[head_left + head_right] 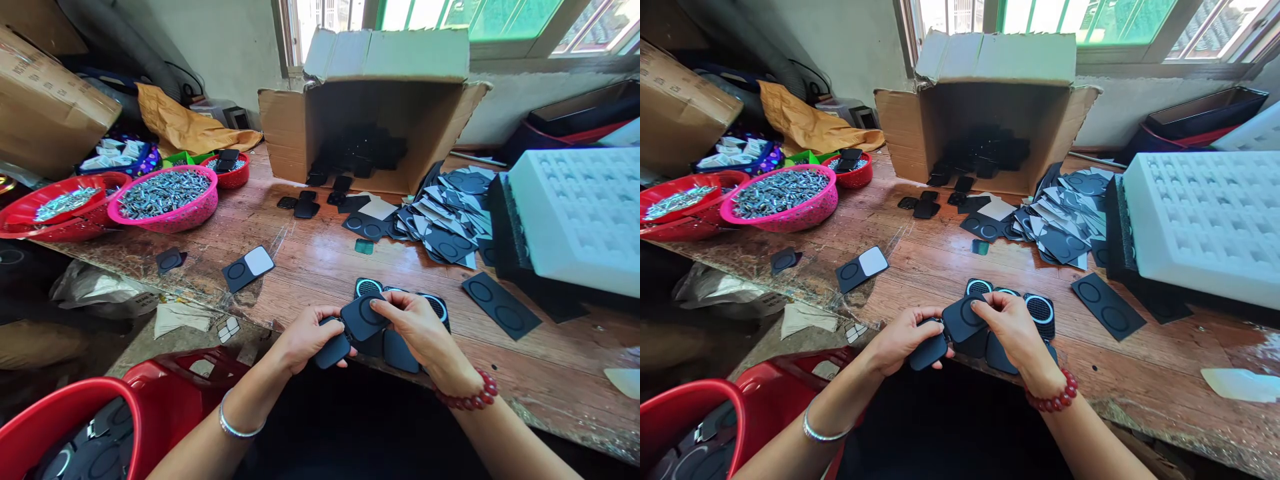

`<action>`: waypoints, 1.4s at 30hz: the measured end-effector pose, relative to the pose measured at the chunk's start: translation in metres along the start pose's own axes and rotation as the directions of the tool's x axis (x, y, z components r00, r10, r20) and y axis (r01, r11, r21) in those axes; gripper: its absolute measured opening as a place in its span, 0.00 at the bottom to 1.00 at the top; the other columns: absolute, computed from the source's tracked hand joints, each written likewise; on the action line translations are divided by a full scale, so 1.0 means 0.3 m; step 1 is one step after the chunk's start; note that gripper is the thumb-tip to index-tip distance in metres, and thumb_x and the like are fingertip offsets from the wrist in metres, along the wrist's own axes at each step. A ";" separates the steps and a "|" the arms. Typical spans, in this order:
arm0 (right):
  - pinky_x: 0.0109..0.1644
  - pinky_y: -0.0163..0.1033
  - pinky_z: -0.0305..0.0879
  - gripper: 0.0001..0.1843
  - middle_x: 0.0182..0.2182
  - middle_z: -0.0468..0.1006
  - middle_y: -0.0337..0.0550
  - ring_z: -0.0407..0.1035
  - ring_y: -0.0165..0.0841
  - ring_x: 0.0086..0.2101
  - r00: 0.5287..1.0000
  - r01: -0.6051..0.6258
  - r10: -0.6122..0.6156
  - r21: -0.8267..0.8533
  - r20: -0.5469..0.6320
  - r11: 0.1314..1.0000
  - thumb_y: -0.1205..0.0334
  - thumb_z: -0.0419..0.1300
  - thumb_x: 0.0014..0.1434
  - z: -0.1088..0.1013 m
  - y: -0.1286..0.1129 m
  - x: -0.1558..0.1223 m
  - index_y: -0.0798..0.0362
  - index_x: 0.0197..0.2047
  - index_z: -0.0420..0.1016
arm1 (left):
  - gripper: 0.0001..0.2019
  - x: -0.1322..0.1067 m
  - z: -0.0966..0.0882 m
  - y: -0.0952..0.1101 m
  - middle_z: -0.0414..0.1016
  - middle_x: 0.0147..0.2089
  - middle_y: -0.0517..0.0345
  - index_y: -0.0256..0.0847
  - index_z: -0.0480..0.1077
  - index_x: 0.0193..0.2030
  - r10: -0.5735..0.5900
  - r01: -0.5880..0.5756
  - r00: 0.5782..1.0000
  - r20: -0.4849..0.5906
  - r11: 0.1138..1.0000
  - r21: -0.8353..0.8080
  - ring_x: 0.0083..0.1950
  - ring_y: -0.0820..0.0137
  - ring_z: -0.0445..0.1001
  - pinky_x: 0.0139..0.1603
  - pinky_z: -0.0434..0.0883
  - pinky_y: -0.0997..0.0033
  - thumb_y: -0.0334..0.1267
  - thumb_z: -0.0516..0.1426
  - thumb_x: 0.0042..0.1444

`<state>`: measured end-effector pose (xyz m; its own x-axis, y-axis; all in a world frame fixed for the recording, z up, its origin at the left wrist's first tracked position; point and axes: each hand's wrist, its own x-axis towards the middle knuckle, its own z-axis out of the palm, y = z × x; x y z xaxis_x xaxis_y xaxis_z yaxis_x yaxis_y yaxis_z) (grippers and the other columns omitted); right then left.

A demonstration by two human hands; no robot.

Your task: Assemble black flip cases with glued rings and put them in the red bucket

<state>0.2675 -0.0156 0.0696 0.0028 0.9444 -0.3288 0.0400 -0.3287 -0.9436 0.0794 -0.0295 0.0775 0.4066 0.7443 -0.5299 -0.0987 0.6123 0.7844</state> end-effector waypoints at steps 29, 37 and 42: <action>0.33 0.38 0.62 0.15 0.25 0.76 0.41 0.66 0.33 0.27 0.977 0.211 -0.215 -0.192 -0.001 0.958 0.49 0.64 0.51 -0.005 0.009 -0.023 0.53 0.28 0.78 | 0.17 0.005 0.008 -0.019 0.78 0.28 0.55 0.37 0.71 0.38 0.049 -0.048 0.997 -0.053 0.999 0.013 0.25 0.69 0.78 0.19 0.74 0.76 0.45 0.65 0.46; 0.47 0.46 0.68 0.08 0.42 0.74 0.50 0.70 0.41 0.44 0.762 0.506 -0.642 -0.539 -0.087 0.674 0.58 0.59 0.60 0.023 0.044 -0.074 0.51 0.36 0.78 | 0.15 0.003 0.017 -0.019 0.77 0.26 0.56 0.35 0.76 0.39 0.139 -0.123 0.975 -0.171 0.987 0.099 0.26 0.66 0.79 0.20 0.75 0.74 0.43 0.63 0.48; 0.45 0.47 0.69 0.15 0.38 0.72 0.48 0.68 0.39 0.40 0.614 0.555 -0.789 -0.695 -0.029 0.457 0.67 0.51 0.67 0.041 0.082 -0.095 0.49 0.50 0.77 | 0.16 0.013 0.015 -0.027 0.76 0.27 0.57 0.35 0.77 0.42 0.209 -0.185 0.954 -0.216 0.975 0.125 0.26 0.64 0.80 0.21 0.76 0.72 0.43 0.62 0.50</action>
<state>0.2562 -0.0506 0.0553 -0.0008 0.8392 0.5438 0.7145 0.3810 -0.5868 0.0857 -0.0328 0.0705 0.1706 0.8953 -0.4115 -0.0577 0.4259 0.9029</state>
